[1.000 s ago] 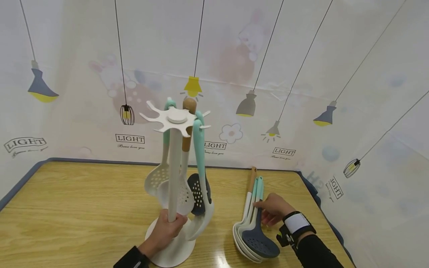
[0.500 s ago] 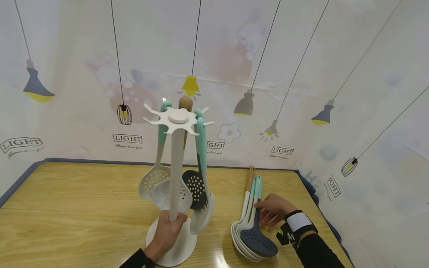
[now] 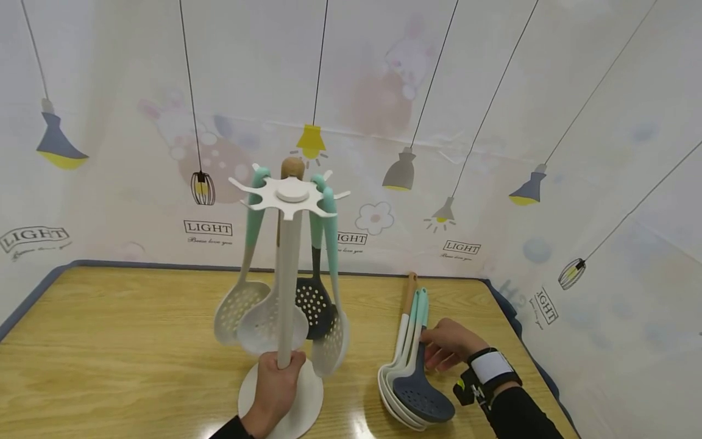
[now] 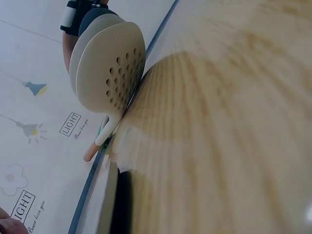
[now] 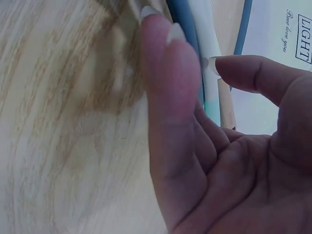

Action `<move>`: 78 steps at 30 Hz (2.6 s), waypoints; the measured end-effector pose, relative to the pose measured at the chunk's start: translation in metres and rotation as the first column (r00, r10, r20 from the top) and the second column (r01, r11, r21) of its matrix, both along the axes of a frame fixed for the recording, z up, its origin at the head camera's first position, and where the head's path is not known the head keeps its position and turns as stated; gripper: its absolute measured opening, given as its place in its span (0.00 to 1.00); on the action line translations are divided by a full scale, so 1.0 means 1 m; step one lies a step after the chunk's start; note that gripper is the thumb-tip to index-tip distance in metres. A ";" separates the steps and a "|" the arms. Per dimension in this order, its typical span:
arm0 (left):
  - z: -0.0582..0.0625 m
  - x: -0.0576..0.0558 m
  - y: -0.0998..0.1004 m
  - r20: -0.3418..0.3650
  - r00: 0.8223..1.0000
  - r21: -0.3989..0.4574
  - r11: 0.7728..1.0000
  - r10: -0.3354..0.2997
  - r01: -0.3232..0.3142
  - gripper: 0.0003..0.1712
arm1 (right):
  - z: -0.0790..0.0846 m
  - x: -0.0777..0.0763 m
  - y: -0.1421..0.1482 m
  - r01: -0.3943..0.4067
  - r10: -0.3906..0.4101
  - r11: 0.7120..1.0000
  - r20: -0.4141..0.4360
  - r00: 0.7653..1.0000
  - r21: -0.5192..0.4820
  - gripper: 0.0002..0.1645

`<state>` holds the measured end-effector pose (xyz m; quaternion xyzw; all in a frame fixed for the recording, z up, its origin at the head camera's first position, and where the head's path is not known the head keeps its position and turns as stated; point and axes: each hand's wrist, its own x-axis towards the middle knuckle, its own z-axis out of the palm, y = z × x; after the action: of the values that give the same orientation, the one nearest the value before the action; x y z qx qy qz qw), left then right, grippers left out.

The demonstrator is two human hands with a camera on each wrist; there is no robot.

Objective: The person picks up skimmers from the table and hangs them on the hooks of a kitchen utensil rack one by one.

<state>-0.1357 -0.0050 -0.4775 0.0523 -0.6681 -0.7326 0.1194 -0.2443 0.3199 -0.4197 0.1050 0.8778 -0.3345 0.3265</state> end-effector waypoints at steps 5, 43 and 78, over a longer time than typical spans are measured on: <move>-0.001 0.002 -0.001 -0.006 1.000 0.015 1.000 -0.008 0.008 0.25 | -0.003 0.001 0.000 0.009 -0.009 1.000 -0.001 1.000 -0.007 0.21; -0.004 0.000 -0.007 0.014 0.993 0.023 0.993 -0.118 0.118 0.28 | 0.007 0.020 0.018 0.101 -0.129 0.990 -0.330 0.935 -0.102 0.20; -0.004 -0.002 -0.011 0.057 0.982 0.007 0.984 -0.178 0.178 0.28 | 0.085 0.070 -0.041 -0.035 -0.268 0.937 -0.780 0.565 -0.347 0.18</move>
<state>-0.1377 -0.0155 -0.4818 0.0135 -0.6726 -0.7391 0.0342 -0.1740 0.2791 -0.3351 -0.0578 0.8518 -0.5050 -0.1266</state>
